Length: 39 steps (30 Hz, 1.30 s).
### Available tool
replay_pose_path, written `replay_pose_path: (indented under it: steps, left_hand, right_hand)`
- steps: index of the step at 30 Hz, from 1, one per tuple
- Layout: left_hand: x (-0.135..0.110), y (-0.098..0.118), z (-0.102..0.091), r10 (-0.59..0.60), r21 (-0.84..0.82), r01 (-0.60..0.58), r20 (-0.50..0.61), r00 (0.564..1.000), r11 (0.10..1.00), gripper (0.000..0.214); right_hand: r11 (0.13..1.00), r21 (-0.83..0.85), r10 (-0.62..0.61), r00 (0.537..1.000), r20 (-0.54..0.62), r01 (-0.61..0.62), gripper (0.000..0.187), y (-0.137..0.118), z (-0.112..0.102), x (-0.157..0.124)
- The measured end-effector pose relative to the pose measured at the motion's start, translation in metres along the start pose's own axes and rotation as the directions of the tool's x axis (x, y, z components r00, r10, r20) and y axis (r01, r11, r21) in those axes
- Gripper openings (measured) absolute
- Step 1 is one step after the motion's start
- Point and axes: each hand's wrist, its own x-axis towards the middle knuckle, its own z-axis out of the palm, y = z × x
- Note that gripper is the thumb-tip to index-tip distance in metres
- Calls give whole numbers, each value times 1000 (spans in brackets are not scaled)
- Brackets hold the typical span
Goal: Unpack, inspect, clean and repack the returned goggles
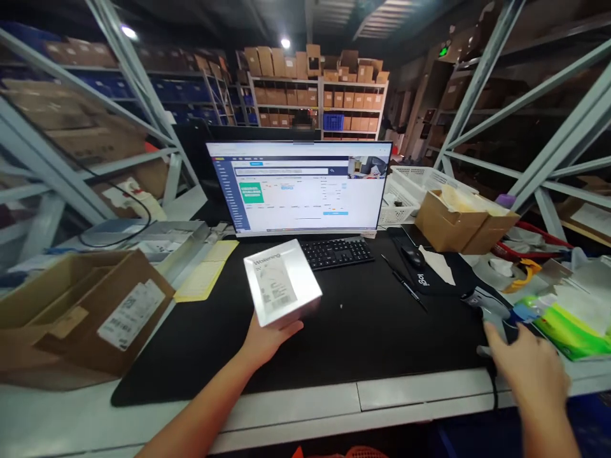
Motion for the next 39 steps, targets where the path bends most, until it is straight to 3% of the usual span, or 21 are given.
replay_pose_path:
  steps: [1, 3, 6, 8, 10, 13, 15, 16, 18, 19, 21, 22, 24, 26, 29, 32, 35, 37, 39]
  left_hand:
    - [4, 0, 0, 62, 46, -61, -24, 998, 997, 122]
    - [8, -3, 1, 168, 131, -160, -50, 984, 978, 122]
    - [11, -9, 4, 277, 247, -257, -50, 960, 934, 121]
    - [13, -12, 5, 353, 341, -319, -41, 935, 884, 116]
    - [15, -14, 5, 443, 439, -392, -15, 897, 809, 107]
    - [18, -14, 3, 549, 529, -487, 48, 834, 694, 98]
    - [18, -12, 3, 593, 565, -525, 78, 802, 636, 95]
    - [18, -11, 3, 607, 582, -535, 88, 790, 612, 94]
    - [18, -10, 4, 628, 616, -547, 107, 771, 566, 92]
    - [17, -10, 4, 636, 634, -550, 117, 763, 544, 90]
    - [17, -9, 4, 646, 667, -546, 127, 753, 506, 87]
    - [17, -8, 4, 647, 680, -542, 128, 751, 494, 85]
    - [16, -7, 4, 647, 691, -538, 133, 751, 483, 83]
    - [16, -6, 4, 646, 691, -541, 141, 751, 478, 82]
    - [15, -4, 4, 651, 692, -550, 150, 744, 468, 78]
    - [16, -3, 1, 639, 681, -544, 144, 756, 490, 76]
    - [19, -6, -3, 523, 628, -459, 97, 847, 628, 87]
    - [22, -9, -6, 366, 561, -333, 57, 929, 758, 100]
    - [24, -12, -7, 204, 454, -205, 52, 978, 867, 111]
  right_hand:
    - [993, 23, 112, 989, 97, -114, 50, 26, 8, 20]
    - [973, 38, 202, 924, 325, -226, 38, 60, 25, 52]
    - [967, 62, 212, 913, 349, -249, 49, 70, 37, 69]
    - [923, 239, 210, 916, 342, -301, 45, 62, 29, 60]
    - [760, 523, 183, 899, 397, -386, 35, 53, 10, 43]
    - [411, 790, 57, 878, 476, -455, 31, 43, -27, 17]
    - [328, 817, -80, 848, 524, -474, 39, 35, -50, 1]
    - [344, 804, -165, 812, 560, -485, 43, 27, -60, -9]
    - [457, 752, -277, 728, 627, -474, 45, 5, -74, -34]
    - [546, 705, -291, 687, 666, -452, 44, -10, -79, -49]
    - [685, 620, -259, 667, 699, -382, 41, -43, -84, -78]
    - [728, 585, -289, 615, 734, -357, 38, -59, -84, -91]
    - [739, 581, -356, 534, 766, -340, 38, -84, -82, -109]
    - [695, 622, -415, 505, 757, -361, 38, -99, -76, -113]
    - [649, 654, -431, 521, 737, -389, 35, -108, -56, -100]
    - [723, 618, -389, 558, 733, -308, 42, -115, -25, -84]
    - [809, 571, -372, 628, 683, -140, 46, -117, 6, -74]
    - [856, 516, -364, 704, 610, -5, 47, -113, 20, -66]
    - [891, 436, -362, 781, 508, 129, 52, -109, 31, -47]
